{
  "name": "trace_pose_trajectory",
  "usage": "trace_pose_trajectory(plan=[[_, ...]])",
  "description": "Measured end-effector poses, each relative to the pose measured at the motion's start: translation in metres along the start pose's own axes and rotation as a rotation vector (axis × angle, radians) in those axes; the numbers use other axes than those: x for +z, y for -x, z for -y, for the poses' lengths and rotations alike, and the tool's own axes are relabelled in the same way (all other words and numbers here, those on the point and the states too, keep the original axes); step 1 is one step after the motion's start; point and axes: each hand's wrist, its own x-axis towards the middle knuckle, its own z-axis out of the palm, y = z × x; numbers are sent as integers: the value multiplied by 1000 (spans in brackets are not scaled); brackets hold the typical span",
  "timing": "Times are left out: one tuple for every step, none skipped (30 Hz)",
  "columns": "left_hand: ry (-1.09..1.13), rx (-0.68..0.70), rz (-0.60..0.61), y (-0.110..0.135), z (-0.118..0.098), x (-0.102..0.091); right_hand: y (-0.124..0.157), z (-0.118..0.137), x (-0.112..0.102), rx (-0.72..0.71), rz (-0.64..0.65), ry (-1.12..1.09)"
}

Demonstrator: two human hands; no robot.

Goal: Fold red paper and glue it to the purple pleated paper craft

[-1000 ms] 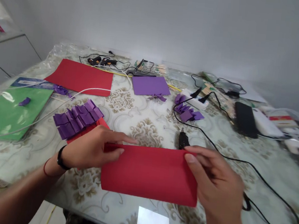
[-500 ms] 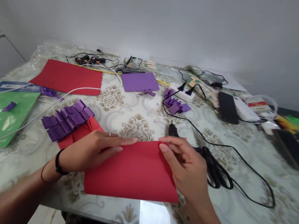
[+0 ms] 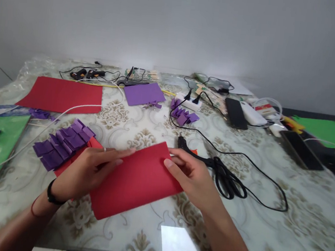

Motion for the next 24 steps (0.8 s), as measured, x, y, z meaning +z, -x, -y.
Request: trace_pose_trajectory(plan=[[-8,-6,-51,0,0,-1,-1,1,0,-6,-7,-1],[-14,-8,-97,0,1,-2,-3,1,0,-15,-15,0],[-21,-11,-138,1,1,-3,-3,1,0,-25,-23,1],[-26,-13,-169,1,2,-4,-4,1,0,-34,-35,1],[-30,-15,-191,2,2,-4,-4,1,0,-38,-47,2],[-32,-18,-201,2,3,-4,-4,1,0,-39,-61,5],[-30,-23,-201,2,3,-4,-4,1,-1,-40,-71,12],[-24,-35,-184,2,2,-5,-3,1,-2,-44,-76,26],[-13,-53,-153,2,2,-5,-2,1,-3,-53,-75,47],[5,-78,-110,2,0,-5,-1,2,-4,-64,-65,70],[31,-112,-60,1,-1,-6,0,3,-5,-77,-48,96],[63,-146,-9,0,-3,-6,1,4,-5,-91,-26,123],[94,-176,36,-1,-5,-6,2,5,-6,-103,1,151],[121,-198,76,-2,-7,-6,3,7,-6,-115,27,175],[144,-214,111,-3,-9,-5,3,9,-5,-125,47,197],[169,-230,148,-3,-11,-3,4,10,-5,-131,62,214],[198,-244,185,-3,-12,-2,4,11,-4,-134,75,224],[231,-260,220,-3,-14,0,5,12,-2,-132,87,225],[265,-276,240,-2,-15,3,5,12,-1,-122,98,214],[294,-293,241,-1,-16,5,5,12,0,-107,98,187],[313,-310,223,1,-17,8,4,11,2,-84,87,142],[330,-326,185,2,-17,11,4,9,4,-56,67,81],[352,-345,139,3,-18,13,3,7,5,-27,43,10],[389,-365,95,4,-18,15,2,5,7,-1,20,-63]])
